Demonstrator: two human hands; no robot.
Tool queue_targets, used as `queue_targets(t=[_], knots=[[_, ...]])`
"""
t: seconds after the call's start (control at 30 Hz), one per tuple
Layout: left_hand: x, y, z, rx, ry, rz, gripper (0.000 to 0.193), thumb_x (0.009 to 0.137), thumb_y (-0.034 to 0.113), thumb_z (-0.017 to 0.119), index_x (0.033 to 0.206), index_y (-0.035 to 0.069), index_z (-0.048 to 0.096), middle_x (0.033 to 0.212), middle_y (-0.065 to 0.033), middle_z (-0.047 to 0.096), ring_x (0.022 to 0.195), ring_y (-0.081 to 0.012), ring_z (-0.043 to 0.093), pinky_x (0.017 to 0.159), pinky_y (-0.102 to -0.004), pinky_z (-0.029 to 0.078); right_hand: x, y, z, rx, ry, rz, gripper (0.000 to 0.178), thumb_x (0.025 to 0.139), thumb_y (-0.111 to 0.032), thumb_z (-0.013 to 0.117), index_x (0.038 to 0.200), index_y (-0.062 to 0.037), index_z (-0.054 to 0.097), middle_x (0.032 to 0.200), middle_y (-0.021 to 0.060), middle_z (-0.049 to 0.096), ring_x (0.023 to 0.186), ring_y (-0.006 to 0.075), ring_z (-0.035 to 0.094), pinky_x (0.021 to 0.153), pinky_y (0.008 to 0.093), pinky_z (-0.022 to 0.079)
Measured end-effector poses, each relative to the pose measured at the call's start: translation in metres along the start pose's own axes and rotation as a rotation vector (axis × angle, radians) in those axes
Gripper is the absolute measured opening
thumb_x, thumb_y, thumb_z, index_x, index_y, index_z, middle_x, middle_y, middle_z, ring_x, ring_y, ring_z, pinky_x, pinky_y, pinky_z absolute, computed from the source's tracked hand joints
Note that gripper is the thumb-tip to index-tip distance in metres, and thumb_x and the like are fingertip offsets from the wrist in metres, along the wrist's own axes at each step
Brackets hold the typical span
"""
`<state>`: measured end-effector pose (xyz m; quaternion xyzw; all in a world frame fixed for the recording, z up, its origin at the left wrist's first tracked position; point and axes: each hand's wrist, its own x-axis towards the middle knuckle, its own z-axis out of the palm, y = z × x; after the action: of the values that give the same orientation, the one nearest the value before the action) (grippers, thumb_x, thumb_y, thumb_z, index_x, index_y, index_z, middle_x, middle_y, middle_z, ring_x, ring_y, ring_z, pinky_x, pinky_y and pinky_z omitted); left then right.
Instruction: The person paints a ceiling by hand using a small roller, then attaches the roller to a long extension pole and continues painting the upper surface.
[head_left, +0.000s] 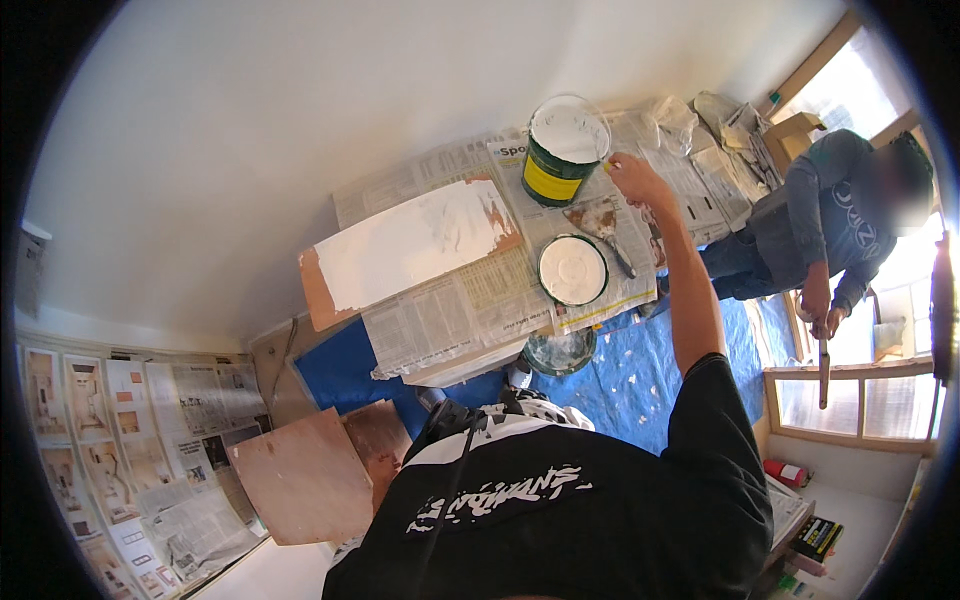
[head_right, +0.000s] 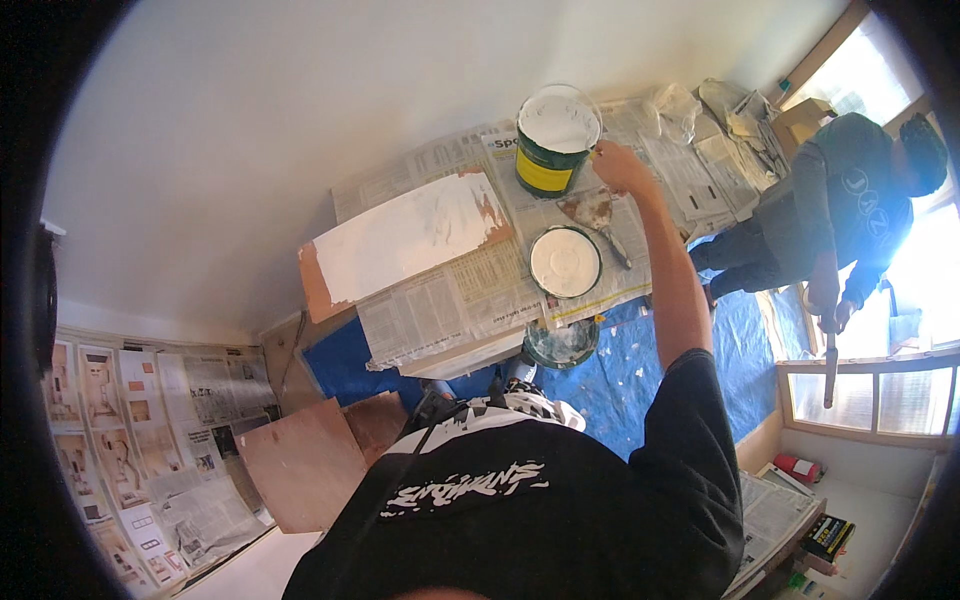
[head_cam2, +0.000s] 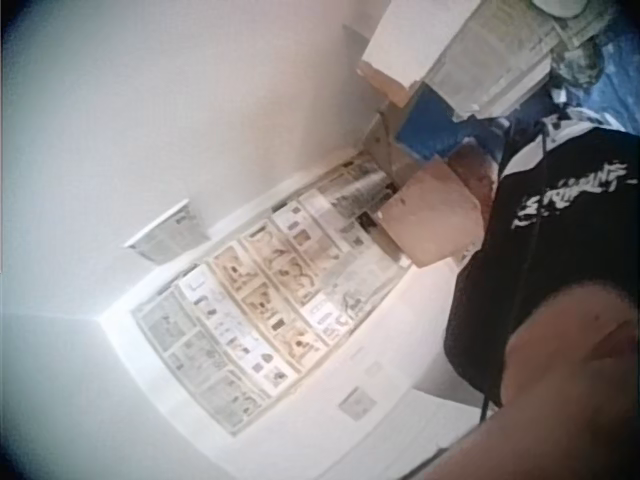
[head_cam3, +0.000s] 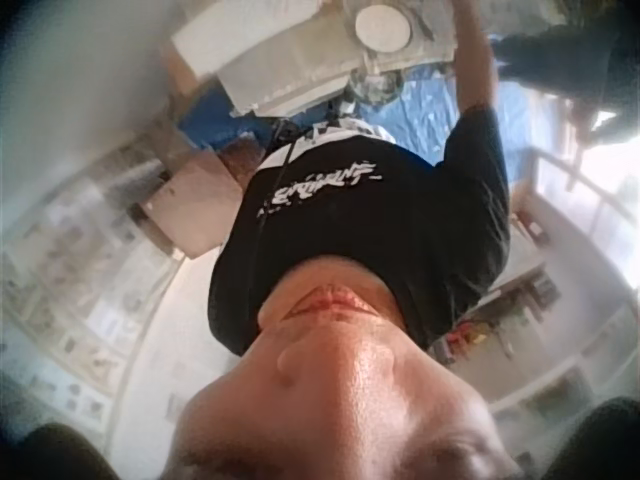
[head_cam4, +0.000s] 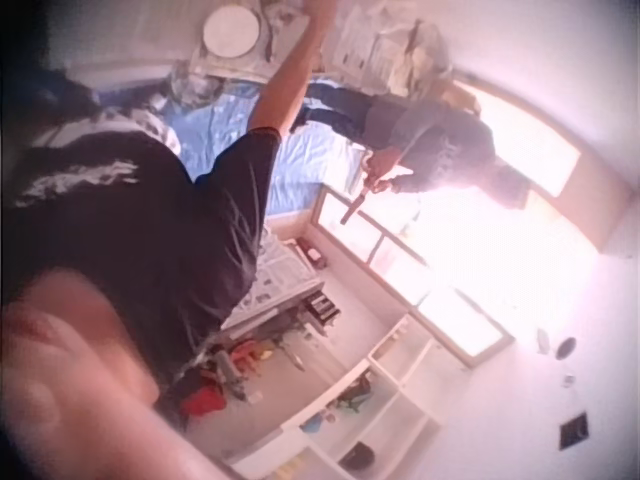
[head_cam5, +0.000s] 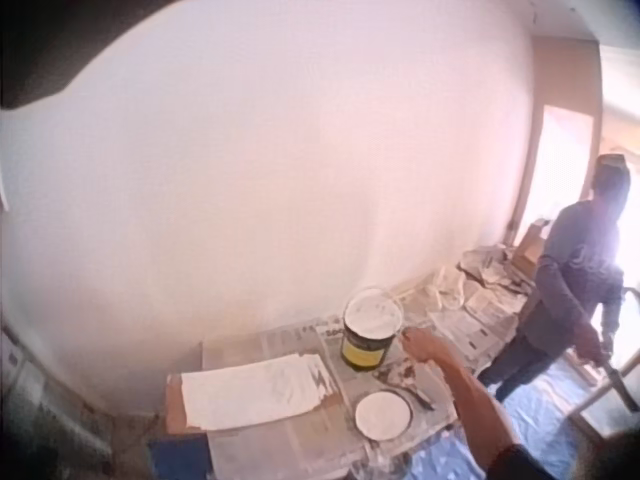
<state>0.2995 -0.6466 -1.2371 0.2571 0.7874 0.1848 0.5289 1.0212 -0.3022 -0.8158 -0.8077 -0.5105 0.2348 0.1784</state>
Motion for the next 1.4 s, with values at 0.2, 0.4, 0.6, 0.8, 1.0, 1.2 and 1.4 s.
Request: queue_targets(t=[0.2,0.4,0.6,0.8,1.0,1.2,1.4], knots=[[-0.018,0.037,0.006,-0.050,0.026,-0.052,0.014,0.082,0.007,0.061,0.094,0.003,0.068,0.076,-0.0083,0.066,0.066,-0.0187,0.069,0.048,-0.0281,0.047,0.057,0.019,-0.027,-0.318,-0.293,-0.008,0.034,0.091,-0.025,0.052,0.110,0.0004,0.064,0.064,0.0114,0.061,0.046,0.0219,0.057,0.042,0.0349,0.048],[-0.017,0.050,0.005,0.019,0.088,0.051,0.021,0.082,0.007,0.060,0.100,-0.003,0.068,0.080,-0.0112,0.068,0.067,-0.0198,0.069,0.053,-0.0295,0.050,-0.001,-0.022,-0.061,-0.137,-0.027,-0.069,0.038,0.092,-0.029,0.056,0.119,-0.0031,0.064,0.067,0.0117,0.062,0.048,0.0198,0.058,0.042,0.0330,0.047],[-0.020,0.072,-0.003,0.145,0.006,0.056,0.022,0.081,0.009,0.064,0.098,-0.003,0.069,0.081,-0.0117,0.069,0.068,-0.0205,0.069,0.057,-0.0300,0.053,-0.023,-0.005,-0.072,0.099,0.055,0.054,0.043,0.093,-0.031,0.056,0.127,-0.0038,0.060,0.074,0.0103,0.064,0.050,0.0171,0.055,0.042,0.0315,0.043],[-0.049,0.119,-0.002,0.256,0.033,0.060,0.021,0.081,0.009,0.065,0.100,0.001,0.072,0.082,-0.0103,0.070,0.068,-0.0203,0.068,0.060,-0.0313,0.054,-0.017,0.034,-0.075,0.612,-0.107,0.096,0.041,0.100,-0.027,0.052,0.137,-0.0082,0.052,0.073,-0.0023,0.048,0.045,0.0028,0.033,0.035,0.0187,0.025],[-0.003,0.087,-0.018,0.298,0.062,0.208,0.015,0.084,0.011,0.066,0.093,0.002,0.075,0.081,-0.0090,0.070,0.067,-0.0174,0.065,0.060,-0.0303,0.052,-0.039,0.043,-0.074,0.959,-0.170,0.200,0.041,0.101,-0.028,0.052,0.138,-0.0104,0.049,0.070,-0.0030,0.048,0.042,-0.0007,0.029,0.032,0.0145,0.022],[0.003,0.070,-0.029,0.045,0.015,0.079,0.017,0.085,0.015,0.066,0.090,0.001,0.073,0.076,-0.0068,0.069,0.066,-0.0167,0.064,0.060,-0.0310,0.052,-0.081,0.025,-0.054,1.101,-0.320,0.086,0.045,0.100,-0.030,0.055,0.138,-0.0072,0.048,0.078,-0.0032,0.052,0.047,0.0006,0.035,0.032,0.0144,0.025],[0.006,0.058,-0.054,0.309,0.017,0.177,0.022,0.086,0.018,0.065,0.091,-0.002,0.071,0.075,-0.0071,0.067,0.064,-0.0171,0.061,0.059,-0.0315,0.050,-0.145,-0.058,0.033,1.019,-0.156,0.159,0.042,0.100,-0.027,0.056,0.139,-0.0136,0.050,0.068,-0.0044,0.052,0.042,0.0009,0.028,0.034,0.0146,0.023]])
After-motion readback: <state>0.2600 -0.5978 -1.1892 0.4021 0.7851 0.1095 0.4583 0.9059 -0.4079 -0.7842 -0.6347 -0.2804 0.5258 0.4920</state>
